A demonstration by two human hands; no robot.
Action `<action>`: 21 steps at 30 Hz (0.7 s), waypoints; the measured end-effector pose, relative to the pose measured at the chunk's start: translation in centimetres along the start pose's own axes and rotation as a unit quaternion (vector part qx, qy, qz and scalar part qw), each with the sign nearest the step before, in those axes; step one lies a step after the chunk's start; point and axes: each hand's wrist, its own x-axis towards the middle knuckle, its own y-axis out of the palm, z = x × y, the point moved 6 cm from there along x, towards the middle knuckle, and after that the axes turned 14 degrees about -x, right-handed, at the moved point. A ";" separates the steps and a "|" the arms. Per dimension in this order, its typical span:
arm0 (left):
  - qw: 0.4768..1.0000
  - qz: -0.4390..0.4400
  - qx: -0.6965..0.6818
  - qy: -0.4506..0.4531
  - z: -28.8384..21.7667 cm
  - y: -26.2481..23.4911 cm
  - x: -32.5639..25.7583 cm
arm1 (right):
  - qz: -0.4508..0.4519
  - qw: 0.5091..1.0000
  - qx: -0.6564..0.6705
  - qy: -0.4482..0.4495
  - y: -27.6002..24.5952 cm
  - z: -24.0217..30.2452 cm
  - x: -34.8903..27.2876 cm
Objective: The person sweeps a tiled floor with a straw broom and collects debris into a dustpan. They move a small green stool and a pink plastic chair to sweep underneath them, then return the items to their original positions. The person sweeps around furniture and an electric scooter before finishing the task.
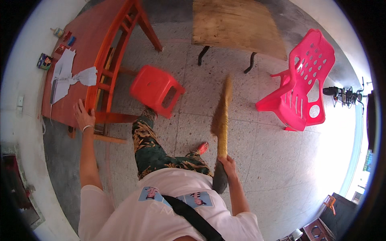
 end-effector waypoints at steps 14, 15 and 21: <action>0.999 0.019 -0.013 -0.028 0.1 -0.3 0.3 | 0.066 0.993 -0.079 0.055 -8.8 7.9 12.5; 1.000 0.014 -0.018 -0.021 -0.6 0.0 0.8 | 0.031 0.990 -0.137 0.025 -10.7 6.1 16.3; 0.999 -0.012 -0.030 -0.004 -0.8 -0.1 0.7 | -0.199 0.932 -0.300 -0.041 -8.3 13.9 23.7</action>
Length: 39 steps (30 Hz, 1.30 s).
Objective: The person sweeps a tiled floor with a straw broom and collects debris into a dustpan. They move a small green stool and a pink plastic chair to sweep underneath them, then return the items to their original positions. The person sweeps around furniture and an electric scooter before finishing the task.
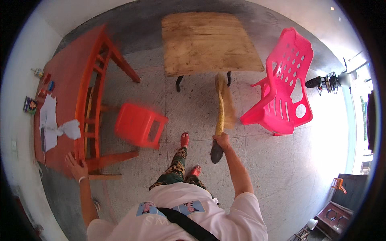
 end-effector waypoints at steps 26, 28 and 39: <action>0.968 0.095 0.223 -0.058 6.9 5.1 0.3 | 0.138 0.920 0.356 0.085 -4.6 6.8 4.3; 0.966 0.084 0.236 -0.065 7.0 5.1 -0.5 | 0.210 0.852 0.462 0.130 -3.4 4.3 1.3; 0.973 0.153 0.167 -0.039 -12.9 10.1 -3.4 | 0.212 0.778 0.519 0.284 -6.7 -22.8 -22.9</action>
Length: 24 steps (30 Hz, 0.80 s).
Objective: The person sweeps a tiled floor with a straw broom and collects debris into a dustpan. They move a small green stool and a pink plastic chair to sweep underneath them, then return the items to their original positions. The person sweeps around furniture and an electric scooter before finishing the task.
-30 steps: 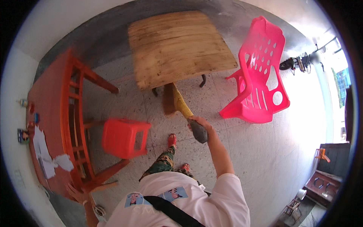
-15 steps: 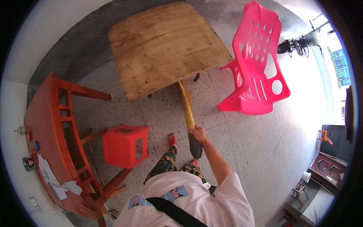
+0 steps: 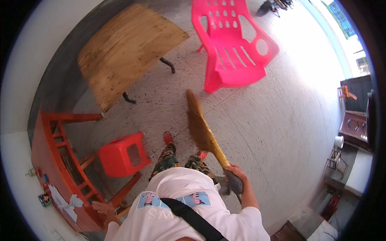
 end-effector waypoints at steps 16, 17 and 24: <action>0.601 0.384 -0.398 0.577 -55.1 -7.6 -21.2 | -0.166 0.964 0.123 -0.170 -18.7 -4.2 -2.4; 0.604 0.423 -0.420 0.529 -57.9 -7.5 -22.1 | -0.157 0.967 0.134 -0.152 -19.1 -3.7 -3.2; 0.605 0.458 -0.494 0.424 -78.4 -10.7 -24.5 | -0.149 0.972 0.164 -0.078 -28.1 -4.3 -3.6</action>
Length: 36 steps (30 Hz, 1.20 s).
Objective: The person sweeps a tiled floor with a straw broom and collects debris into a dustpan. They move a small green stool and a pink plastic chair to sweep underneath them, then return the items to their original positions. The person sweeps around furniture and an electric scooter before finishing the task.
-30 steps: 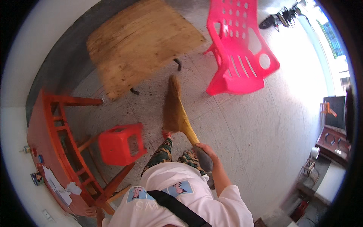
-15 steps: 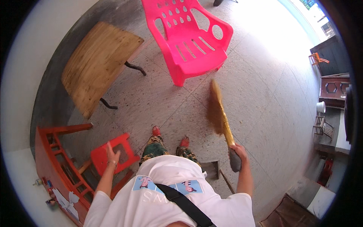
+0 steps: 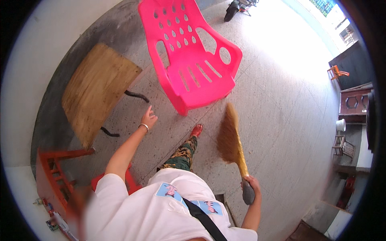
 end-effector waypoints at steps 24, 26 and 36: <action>0.930 -0.327 -0.051 -0.158 -3.3 7.4 22.7 | -0.110 0.980 0.165 -0.012 -13.8 15.6 8.5; 0.919 -0.374 -0.036 -0.120 -4.4 9.5 22.5 | -0.086 0.984 0.153 -0.021 -16.8 17.7 10.1; 0.911 -0.400 -0.089 -0.053 -13.4 24.3 14.1 | -0.008 0.997 0.078 -0.005 -30.7 24.2 15.0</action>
